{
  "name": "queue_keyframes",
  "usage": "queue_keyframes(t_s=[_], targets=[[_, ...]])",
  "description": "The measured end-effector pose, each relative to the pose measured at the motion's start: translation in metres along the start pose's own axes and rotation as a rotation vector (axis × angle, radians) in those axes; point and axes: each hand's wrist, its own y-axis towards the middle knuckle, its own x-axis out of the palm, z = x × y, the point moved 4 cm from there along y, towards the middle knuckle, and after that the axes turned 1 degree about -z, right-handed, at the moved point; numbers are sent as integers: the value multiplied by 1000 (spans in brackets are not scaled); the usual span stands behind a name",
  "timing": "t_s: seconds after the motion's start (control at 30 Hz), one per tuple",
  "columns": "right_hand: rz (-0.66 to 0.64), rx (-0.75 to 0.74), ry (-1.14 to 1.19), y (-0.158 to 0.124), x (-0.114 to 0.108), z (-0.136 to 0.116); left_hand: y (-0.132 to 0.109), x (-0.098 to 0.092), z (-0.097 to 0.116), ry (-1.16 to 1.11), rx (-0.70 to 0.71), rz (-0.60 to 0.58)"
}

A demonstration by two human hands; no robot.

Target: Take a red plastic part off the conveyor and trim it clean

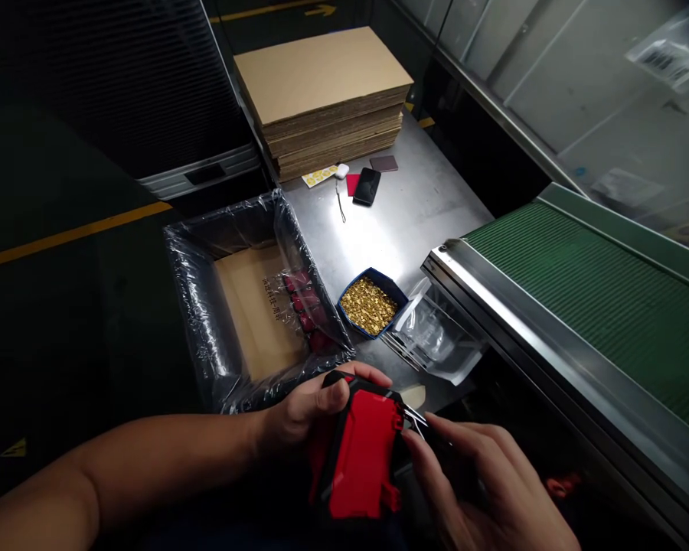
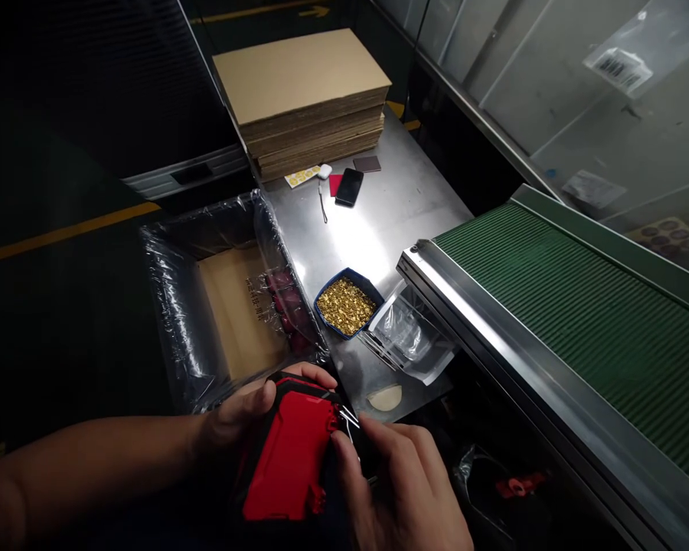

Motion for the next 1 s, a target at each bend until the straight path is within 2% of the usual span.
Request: queue_keyframes(t_s=[0.2, 0.4, 0.57, 0.63, 0.7, 0.77, 0.83, 0.9, 1.0], targets=[[-39, 76, 25, 3, -3, 0, 8, -1, 2, 43, -8, -33], [-116, 26, 79, 13, -8, -1, 14, -4, 3, 74, -3, -92], [-163, -28, 125, 20, -8, -1, 15, -4, 3, 55, -58, -21], [-117, 7, 138, 20, -6, 4, 15, -3, 2, 34, -43, 0], [-10, 188, 165, 16, -2, 16, 14, -1, 3, -3, 4, -15], [82, 539, 338, 5, 9, 34, 14, 0, 4, -29, 67, -55], [88, 926, 686, -11, 31, 44, 14, 0, 6, -7, 134, -82], [61, 1238, 1038, -23, 57, 38, 16, -2, 7, 82, 209, -89], [122, 1550, 1355, -26, 80, 16, 21, -8, 1, 322, 405, -72]])
